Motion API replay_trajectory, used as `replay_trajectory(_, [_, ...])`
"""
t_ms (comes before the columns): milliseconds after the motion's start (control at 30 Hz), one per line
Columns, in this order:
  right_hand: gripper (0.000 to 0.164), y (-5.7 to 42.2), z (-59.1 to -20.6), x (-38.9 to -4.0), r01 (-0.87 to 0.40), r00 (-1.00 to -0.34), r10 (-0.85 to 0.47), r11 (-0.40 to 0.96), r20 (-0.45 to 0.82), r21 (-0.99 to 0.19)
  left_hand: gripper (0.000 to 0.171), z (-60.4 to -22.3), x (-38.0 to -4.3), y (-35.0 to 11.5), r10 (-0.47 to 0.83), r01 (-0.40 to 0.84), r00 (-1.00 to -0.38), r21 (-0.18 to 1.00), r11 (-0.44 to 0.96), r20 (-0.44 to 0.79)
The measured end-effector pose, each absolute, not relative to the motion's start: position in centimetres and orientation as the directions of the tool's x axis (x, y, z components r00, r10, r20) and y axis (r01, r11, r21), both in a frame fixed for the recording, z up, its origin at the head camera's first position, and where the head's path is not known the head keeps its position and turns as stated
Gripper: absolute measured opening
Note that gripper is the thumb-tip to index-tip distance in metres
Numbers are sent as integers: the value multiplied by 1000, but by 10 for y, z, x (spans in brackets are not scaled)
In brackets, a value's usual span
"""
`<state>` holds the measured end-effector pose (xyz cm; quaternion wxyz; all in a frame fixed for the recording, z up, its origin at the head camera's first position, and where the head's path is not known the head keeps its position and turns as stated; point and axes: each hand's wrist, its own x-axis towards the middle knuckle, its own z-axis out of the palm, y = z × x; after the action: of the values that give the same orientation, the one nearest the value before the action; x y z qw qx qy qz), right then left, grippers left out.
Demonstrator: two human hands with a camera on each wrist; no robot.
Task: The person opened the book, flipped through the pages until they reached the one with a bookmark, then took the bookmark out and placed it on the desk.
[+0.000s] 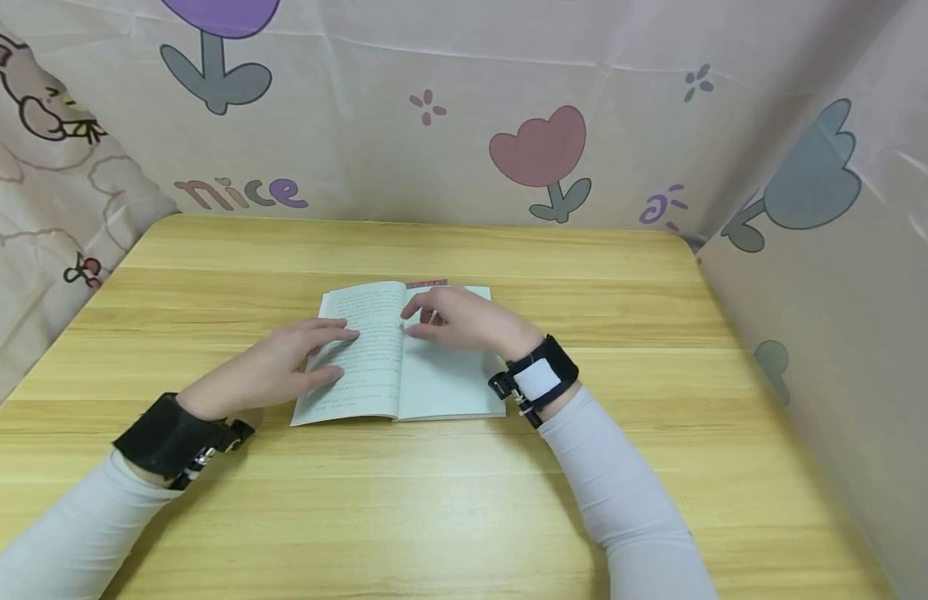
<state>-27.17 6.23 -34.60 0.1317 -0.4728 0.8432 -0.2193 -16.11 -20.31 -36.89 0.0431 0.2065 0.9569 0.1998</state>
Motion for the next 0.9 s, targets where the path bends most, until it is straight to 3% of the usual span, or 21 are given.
replay_trajectory(467, [50,89,-353,-298,-622,-725,-683,707,-94,-336,58,-369,-160,-202,430,395,-903,393,830,-1])
replay_trajectory(900, [56,95,-366,-308,-586,-763,-634,761,-127,-276,62,-372,-161,-203,429,391,-903,376,840,-19])
